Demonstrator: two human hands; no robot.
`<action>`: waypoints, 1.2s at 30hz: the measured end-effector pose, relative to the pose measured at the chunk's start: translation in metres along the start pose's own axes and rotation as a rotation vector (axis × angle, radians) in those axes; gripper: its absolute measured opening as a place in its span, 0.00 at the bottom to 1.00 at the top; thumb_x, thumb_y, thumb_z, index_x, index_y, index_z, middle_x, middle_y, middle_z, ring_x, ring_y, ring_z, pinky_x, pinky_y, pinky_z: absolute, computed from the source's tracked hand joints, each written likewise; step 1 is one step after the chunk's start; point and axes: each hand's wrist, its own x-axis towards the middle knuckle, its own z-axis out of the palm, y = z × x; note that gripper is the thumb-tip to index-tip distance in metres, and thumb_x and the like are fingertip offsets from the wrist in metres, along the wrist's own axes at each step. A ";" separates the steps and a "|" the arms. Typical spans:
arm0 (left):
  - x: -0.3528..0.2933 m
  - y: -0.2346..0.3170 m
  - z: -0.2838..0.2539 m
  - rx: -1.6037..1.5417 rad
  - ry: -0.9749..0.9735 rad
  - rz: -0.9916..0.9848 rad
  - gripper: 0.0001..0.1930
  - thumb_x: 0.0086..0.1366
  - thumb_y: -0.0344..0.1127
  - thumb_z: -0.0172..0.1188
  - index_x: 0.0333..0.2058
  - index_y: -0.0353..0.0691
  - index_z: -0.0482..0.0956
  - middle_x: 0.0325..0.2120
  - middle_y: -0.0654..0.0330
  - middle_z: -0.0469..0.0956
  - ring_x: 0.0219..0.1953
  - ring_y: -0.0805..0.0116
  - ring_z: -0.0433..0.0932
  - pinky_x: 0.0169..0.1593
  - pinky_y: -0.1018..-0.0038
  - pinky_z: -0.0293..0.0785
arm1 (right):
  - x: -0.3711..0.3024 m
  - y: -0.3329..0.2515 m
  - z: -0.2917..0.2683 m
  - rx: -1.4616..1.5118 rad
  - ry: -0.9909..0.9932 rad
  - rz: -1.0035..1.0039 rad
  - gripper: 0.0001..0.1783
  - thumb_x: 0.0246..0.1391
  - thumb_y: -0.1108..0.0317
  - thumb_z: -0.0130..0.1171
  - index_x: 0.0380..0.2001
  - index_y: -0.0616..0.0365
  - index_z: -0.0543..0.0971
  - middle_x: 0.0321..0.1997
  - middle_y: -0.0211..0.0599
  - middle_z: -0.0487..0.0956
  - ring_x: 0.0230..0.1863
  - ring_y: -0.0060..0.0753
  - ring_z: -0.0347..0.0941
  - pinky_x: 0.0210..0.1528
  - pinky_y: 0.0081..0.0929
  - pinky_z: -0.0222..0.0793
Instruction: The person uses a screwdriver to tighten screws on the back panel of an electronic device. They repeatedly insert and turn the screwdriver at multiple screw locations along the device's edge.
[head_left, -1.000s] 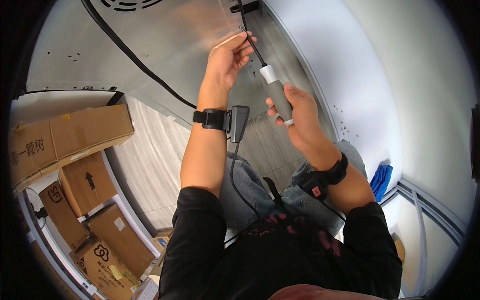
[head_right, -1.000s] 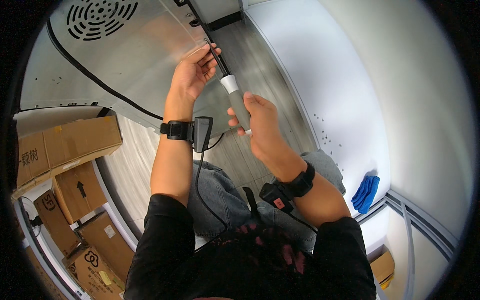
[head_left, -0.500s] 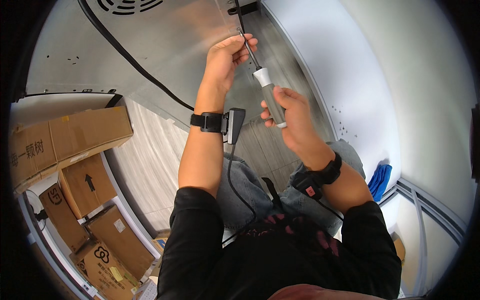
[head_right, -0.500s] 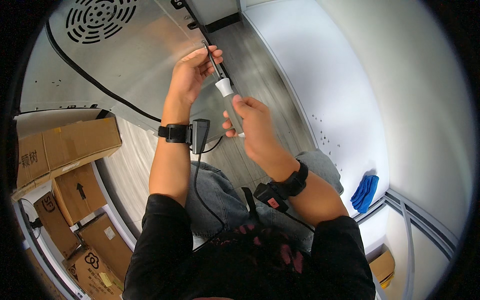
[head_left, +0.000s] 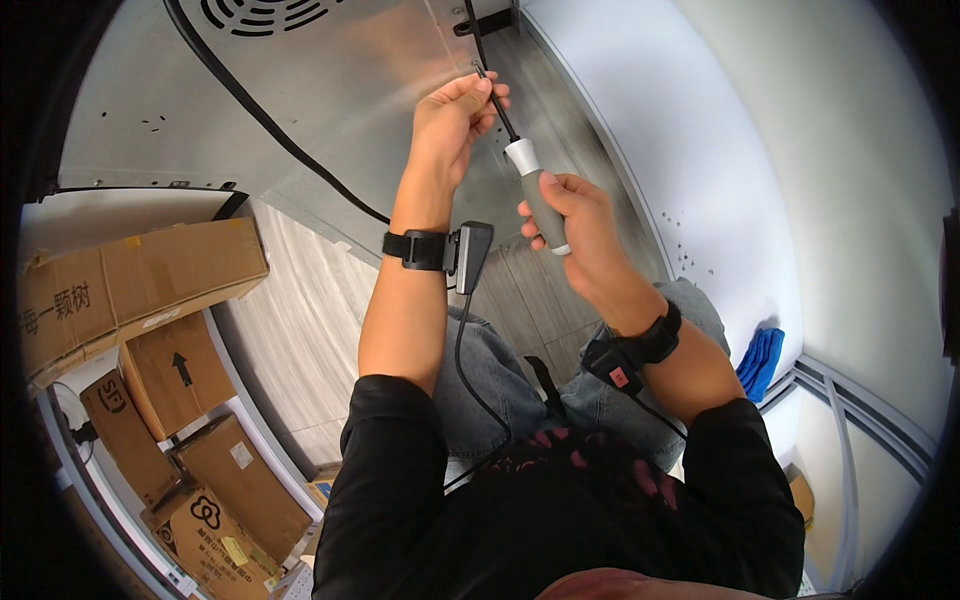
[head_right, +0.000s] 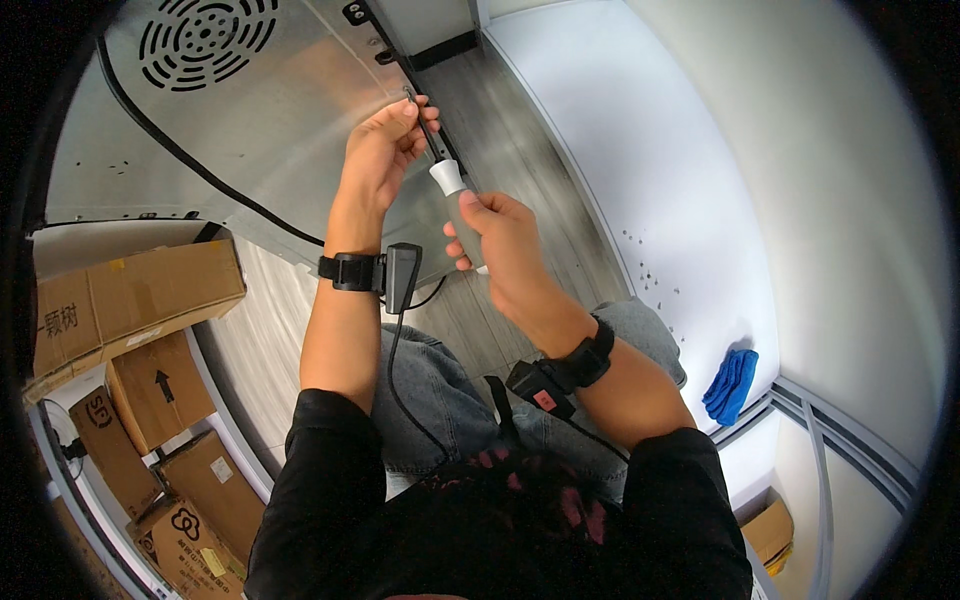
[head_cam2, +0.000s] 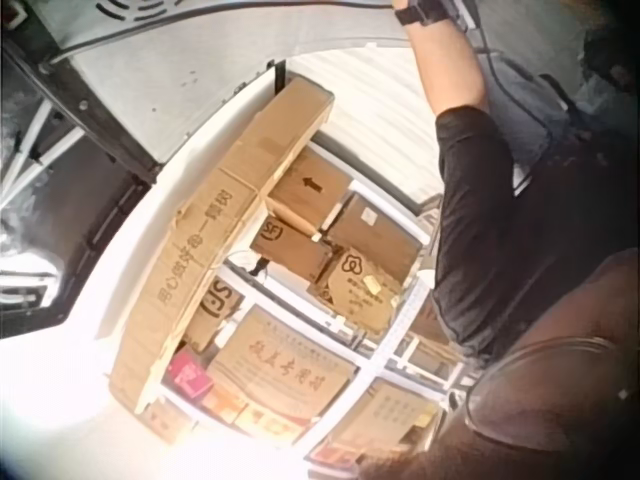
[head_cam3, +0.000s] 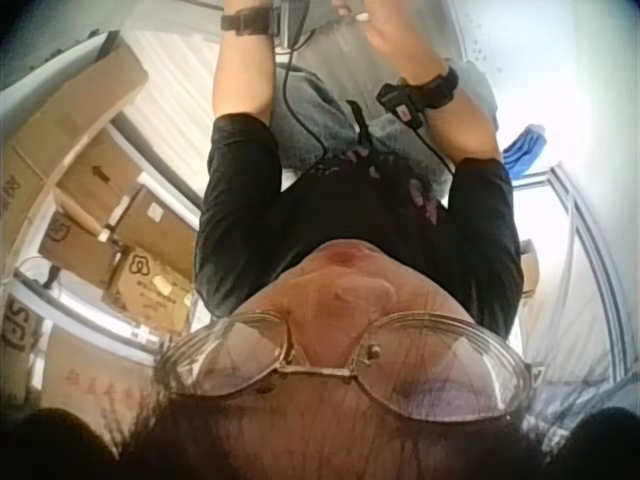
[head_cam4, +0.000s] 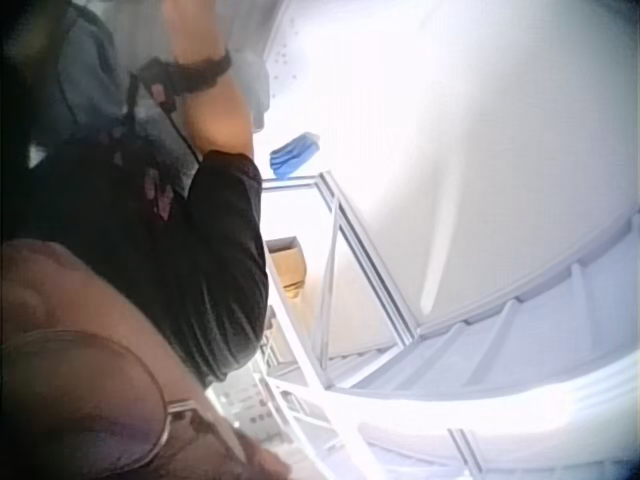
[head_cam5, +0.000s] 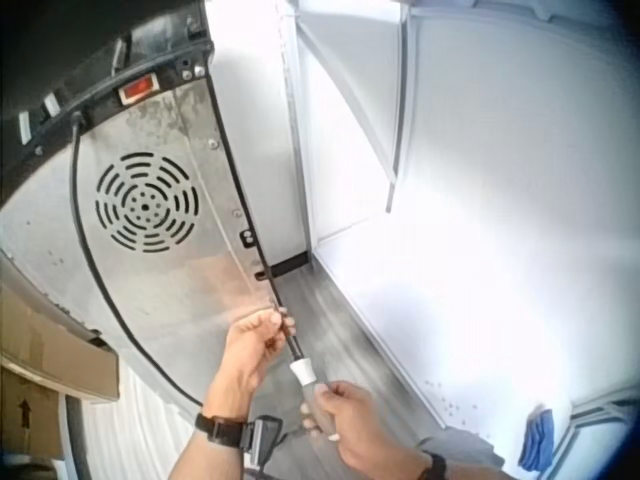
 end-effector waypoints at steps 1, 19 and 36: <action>-0.003 0.002 0.002 -0.030 -0.024 -0.003 0.10 0.65 0.30 0.52 0.43 0.33 0.75 0.33 0.58 0.79 0.30 0.75 0.76 0.33 0.83 0.72 | -0.001 -0.002 -0.002 0.024 -0.028 0.017 0.16 0.55 0.59 0.58 0.37 0.61 0.71 0.29 0.34 0.76 0.24 0.25 0.71 0.21 0.22 0.63; -0.013 0.005 -0.001 0.043 -0.144 -0.118 0.10 0.65 0.27 0.51 0.43 0.32 0.73 0.32 0.56 0.78 0.31 0.70 0.78 0.33 0.80 0.75 | 0.003 -0.004 -0.007 0.131 -0.117 0.070 0.14 0.58 0.60 0.52 0.36 0.60 0.70 0.30 0.38 0.76 0.21 0.29 0.72 0.21 0.23 0.65; -0.015 0.005 0.000 0.143 -0.099 -0.082 0.09 0.65 0.34 0.53 0.37 0.34 0.75 0.28 0.61 0.79 0.22 0.80 0.71 0.28 0.84 0.66 | -0.007 -0.010 -0.012 -0.058 -0.229 -0.001 0.21 0.53 0.58 0.59 0.40 0.63 0.67 0.32 0.42 0.75 0.25 0.29 0.72 0.24 0.23 0.68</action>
